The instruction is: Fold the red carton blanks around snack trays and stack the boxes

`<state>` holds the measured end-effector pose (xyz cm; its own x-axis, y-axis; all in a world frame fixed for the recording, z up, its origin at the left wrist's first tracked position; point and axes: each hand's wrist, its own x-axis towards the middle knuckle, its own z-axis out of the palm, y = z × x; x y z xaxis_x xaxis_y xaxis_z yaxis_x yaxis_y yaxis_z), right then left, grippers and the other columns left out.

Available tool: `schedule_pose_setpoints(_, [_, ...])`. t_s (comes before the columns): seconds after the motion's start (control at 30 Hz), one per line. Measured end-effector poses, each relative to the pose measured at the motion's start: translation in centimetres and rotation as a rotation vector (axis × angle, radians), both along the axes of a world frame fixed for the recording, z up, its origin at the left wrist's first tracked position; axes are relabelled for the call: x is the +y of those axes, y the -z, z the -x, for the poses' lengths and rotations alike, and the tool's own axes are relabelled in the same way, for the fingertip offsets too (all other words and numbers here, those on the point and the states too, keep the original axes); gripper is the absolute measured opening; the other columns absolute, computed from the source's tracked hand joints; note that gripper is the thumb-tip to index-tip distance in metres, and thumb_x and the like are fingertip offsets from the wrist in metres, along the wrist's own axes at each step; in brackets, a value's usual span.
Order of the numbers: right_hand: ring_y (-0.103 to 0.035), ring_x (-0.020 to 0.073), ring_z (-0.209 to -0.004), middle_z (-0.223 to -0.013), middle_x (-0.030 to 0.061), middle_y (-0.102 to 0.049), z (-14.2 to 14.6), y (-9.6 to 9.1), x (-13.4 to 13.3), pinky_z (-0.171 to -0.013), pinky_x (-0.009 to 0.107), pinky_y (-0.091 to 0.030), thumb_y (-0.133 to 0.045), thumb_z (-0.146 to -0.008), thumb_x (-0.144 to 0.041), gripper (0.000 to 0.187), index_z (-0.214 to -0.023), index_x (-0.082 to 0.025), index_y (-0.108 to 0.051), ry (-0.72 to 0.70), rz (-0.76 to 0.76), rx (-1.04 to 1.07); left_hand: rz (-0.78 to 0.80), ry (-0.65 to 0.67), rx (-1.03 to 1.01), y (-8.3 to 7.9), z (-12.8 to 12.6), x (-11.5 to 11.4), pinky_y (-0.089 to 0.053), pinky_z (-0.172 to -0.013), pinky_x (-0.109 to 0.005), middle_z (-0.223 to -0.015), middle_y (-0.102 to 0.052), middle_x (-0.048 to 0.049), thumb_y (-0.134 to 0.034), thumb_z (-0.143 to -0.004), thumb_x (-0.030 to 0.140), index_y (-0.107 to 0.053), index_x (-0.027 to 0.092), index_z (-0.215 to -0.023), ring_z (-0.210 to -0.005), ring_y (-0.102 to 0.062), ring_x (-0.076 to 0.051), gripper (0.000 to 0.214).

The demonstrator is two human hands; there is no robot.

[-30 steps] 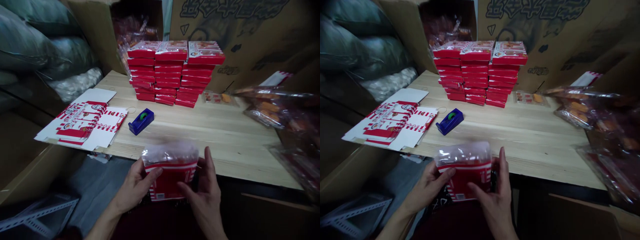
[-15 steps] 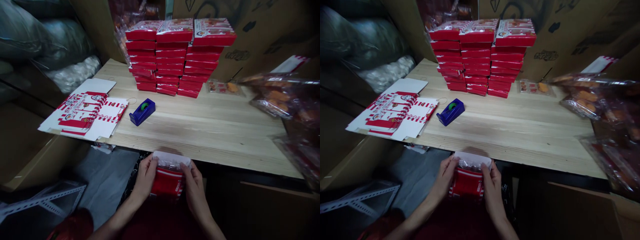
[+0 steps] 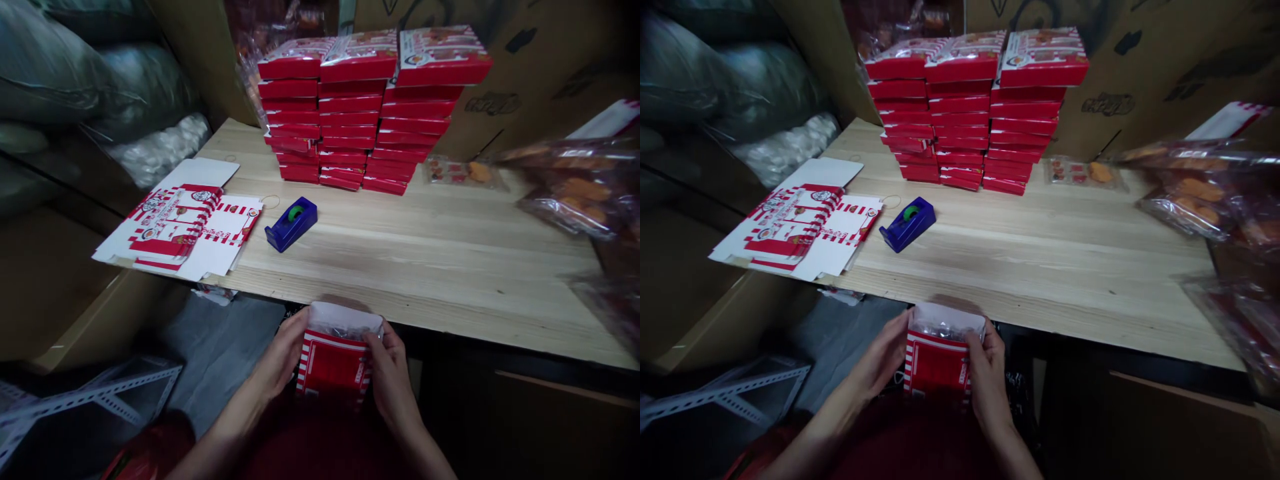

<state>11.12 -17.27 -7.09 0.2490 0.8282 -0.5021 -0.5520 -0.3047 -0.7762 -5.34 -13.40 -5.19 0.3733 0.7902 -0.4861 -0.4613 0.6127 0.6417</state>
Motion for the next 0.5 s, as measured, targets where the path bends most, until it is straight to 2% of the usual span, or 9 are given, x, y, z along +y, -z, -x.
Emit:
schedule_pose_setpoints(0.07, [-0.076,0.0254,-0.090,-0.104,0.0028,-0.081,-0.2,0.2,-0.1,-0.077,0.036,-0.062,-0.077,-0.080,-0.037,0.046,-0.125,-0.027,-0.068,-0.005,0.006,0.010,0.059,-0.024,-0.048,0.2,0.4,0.1,-0.052,-0.091,-0.036,-0.098,-0.081,-0.0107,-0.075,-0.087,0.051,-0.078,0.014,-0.106,-0.097,-0.075,-0.028,0.041])
schedule_pose_setpoints(0.2, [-0.074,0.0263,-0.102,-0.116,0.0029,-0.079,-0.4,0.2,-0.1,-0.088,0.040,-0.060,-0.077,-0.082,-0.038,0.046,-0.126,-0.029,-0.068,-0.023,0.003,0.008,0.100,-0.093,0.018,0.8,0.2,0.3,-0.053,-0.082,-0.029,-0.087,-0.081,-0.0069,-0.085,-0.080,0.035,-0.080,0.014,-0.094,-0.081,-0.074,-0.020,0.026])
schedule_pose_setpoints(0.27, [-0.073,0.0275,-0.109,-0.118,0.0027,-0.079,-0.6,0.0,0.0,-0.094,0.042,-0.059,-0.076,-0.083,-0.043,0.040,-0.120,-0.029,-0.071,-0.044,-0.001,0.066,0.119,-0.108,0.051,0.9,0.1,0.5,-0.053,-0.076,-0.026,-0.082,-0.080,-0.0062,-0.087,-0.075,0.031,-0.080,0.013,-0.091,-0.072,-0.071,-0.017,0.025])
schedule_pose_setpoints(0.4, [-0.071,0.0306,-0.115,-0.113,0.0030,-0.081,-1.5,-0.2,0.3,-0.099,0.045,-0.057,-0.077,-0.078,-0.057,0.035,-0.095,-0.027,-0.076,-0.051,-0.001,0.238,0.114,-0.090,0.075,1.1,0.3,0.9,-0.053,-0.071,-0.023,-0.079,-0.079,-0.0050,-0.084,-0.074,0.025,-0.080,0.013,-0.090,-0.067,-0.068,-0.014,0.020])
schedule_pose_setpoints(0.5, [-0.073,0.0302,-0.111,-0.104,0.0026,-0.082,-2.3,0.2,0.6,-0.097,0.045,-0.057,-0.084,-0.072,-0.047,0.031,-0.094,-0.027,-0.076,-0.111,0.027,0.265,0.061,-0.056,0.115,1.6,0.6,1.3,-0.053,-0.069,-0.024,-0.081,-0.079,-0.0047,-0.080,-0.076,0.023,-0.080,0.015,-0.091,-0.066,-0.069,-0.015,0.017])
